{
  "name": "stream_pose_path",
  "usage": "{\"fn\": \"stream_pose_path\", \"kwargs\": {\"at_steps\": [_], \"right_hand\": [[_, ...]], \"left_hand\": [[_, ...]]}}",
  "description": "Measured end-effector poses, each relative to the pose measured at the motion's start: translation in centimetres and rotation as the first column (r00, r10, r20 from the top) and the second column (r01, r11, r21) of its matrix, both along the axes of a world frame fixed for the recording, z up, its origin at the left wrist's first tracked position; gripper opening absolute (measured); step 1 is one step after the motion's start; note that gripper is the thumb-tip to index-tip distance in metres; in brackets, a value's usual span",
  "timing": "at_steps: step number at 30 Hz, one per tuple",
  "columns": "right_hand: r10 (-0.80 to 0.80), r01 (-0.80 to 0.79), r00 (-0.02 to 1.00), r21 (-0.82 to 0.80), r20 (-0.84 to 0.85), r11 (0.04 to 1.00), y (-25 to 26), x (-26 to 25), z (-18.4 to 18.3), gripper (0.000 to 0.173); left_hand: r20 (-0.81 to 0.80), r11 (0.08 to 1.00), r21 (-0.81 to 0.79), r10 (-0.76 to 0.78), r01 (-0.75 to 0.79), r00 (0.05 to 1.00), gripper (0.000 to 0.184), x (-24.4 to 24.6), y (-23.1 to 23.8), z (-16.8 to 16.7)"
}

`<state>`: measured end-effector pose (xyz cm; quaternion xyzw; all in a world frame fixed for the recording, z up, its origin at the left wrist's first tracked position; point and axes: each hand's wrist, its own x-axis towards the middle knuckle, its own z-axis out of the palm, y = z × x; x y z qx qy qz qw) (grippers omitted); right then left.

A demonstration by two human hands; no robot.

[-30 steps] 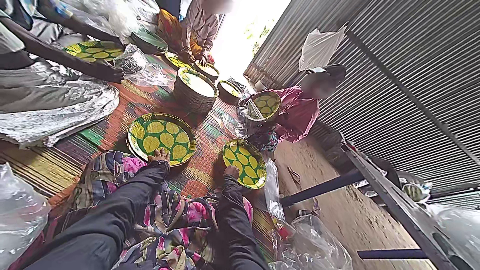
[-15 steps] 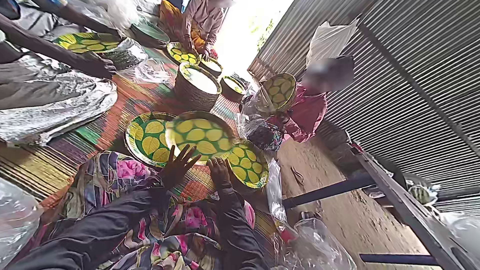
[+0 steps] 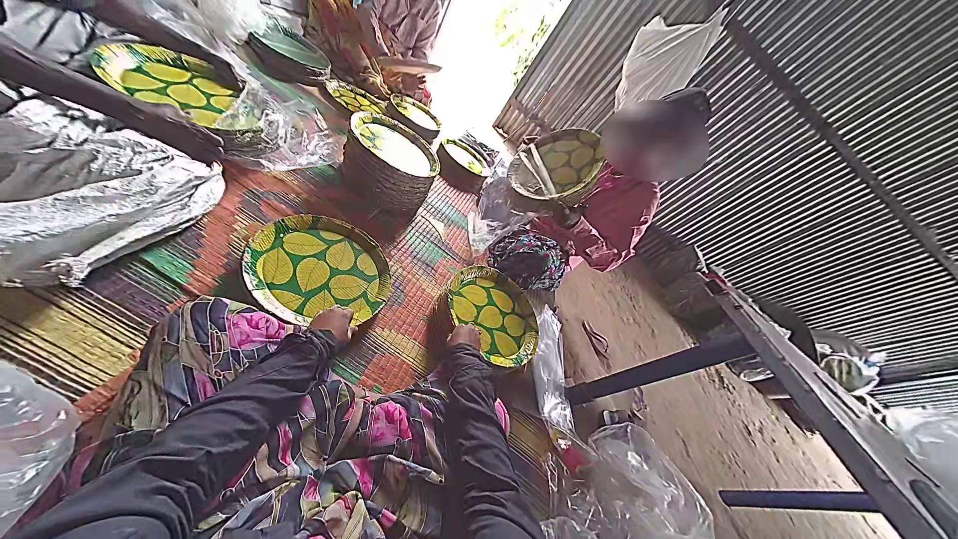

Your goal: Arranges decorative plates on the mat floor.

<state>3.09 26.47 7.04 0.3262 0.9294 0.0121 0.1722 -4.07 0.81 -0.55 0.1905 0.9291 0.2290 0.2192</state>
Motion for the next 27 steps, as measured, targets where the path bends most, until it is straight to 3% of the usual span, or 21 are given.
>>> {"fn": "stream_pose_path", "kwargs": {"at_steps": [5,12,14,15,16,17,18,19,20,21,23,24,25,27], "right_hand": [[0.012,-0.011,0.999,0.025,-0.053,1.0,-0.9,0.9,1.0,0.033],[-0.013,0.015,0.959,0.003,-0.283,1.0,-0.7,1.7,1.1,0.037],[0.052,-0.037,0.917,0.044,-0.395,0.998,-2.2,2.1,2.2,0.04],[0.078,-0.073,0.938,0.026,-0.337,0.997,-4.0,2.6,4.5,0.044],[0.113,-0.116,0.981,-0.013,-0.158,0.993,-6.1,3.0,7.5,0.049],[0.244,-0.238,0.952,0.055,-0.183,0.97,-7.2,3.7,7.6,0.046],[0.459,-0.396,0.8,0.234,-0.387,0.888,-6.5,4.1,4.7,0.038],[0.693,-0.495,0.479,0.486,-0.539,0.72,-4.6,3.1,0.4,0.028],[0.794,-0.551,0.285,0.585,-0.538,0.595,-3.8,2.1,-1.7,0.025],[0.83,-0.617,0.229,0.583,-0.509,0.528,-3.8,1.5,-2.5,0.026],[0.806,-0.728,0.381,0.391,-0.453,0.563,-4.4,0.8,-2.6,0.03],[0.748,-0.712,0.518,0.275,-0.415,0.646,-4.3,0.3,-2.6,0.034],[0.656,-0.646,0.647,0.177,-0.39,0.742,-3.9,-0.3,-2.7,0.042],[0.441,-0.433,0.808,0.114,-0.392,0.894,-2.5,-0.8,-2.7,0.056]], "left_hand": [[-0.056,1.0,0.011,0.001,0.0,0.998,0.046,1.2,-0.1,-0.2],[-0.181,0.998,0.049,-0.023,0.032,0.983,0.051,1.4,0.0,-1.1],[-0.418,0.977,0.214,0.076,0.017,0.905,0.066,1.6,0.2,-3.2],[-0.559,0.944,0.325,0.148,0.052,0.816,0.074,1.5,0.5,-4.3],[-0.647,0.921,0.374,0.173,0.111,0.742,0.076,1.8,0.5,-4.0],[-0.71,0.917,0.365,0.164,0.159,0.685,0.072,2.2,0.4,-3.2],[-0.744,0.924,0.332,0.132,0.19,0.655,0.064,2.8,0.3,-2.2],[-0.763,0.932,0.298,0.103,0.205,0.638,0.058,3.4,0.2,-1.6],[-0.773,0.93,0.293,0.094,0.222,0.627,0.054,3.8,0.2,-1.2],[-0.784,0.925,0.295,0.091,0.241,0.614,0.058,4.0,0.2,-1.1],[-0.751,0.934,0.278,0.067,0.224,0.656,0.059,3.6,0.5,-1.1],[-0.757,0.946,0.272,0.098,0.175,0.646,0.041,3.0,0.8,-2.0],[-0.707,0.97,0.228,0.109,0.079,0.699,0.024,2.6,0.9,-2.4],[-0.377,0.995,-0.044,0.063,-0.085,0.924,0.027,1.9,0.7,-1.4]]}}
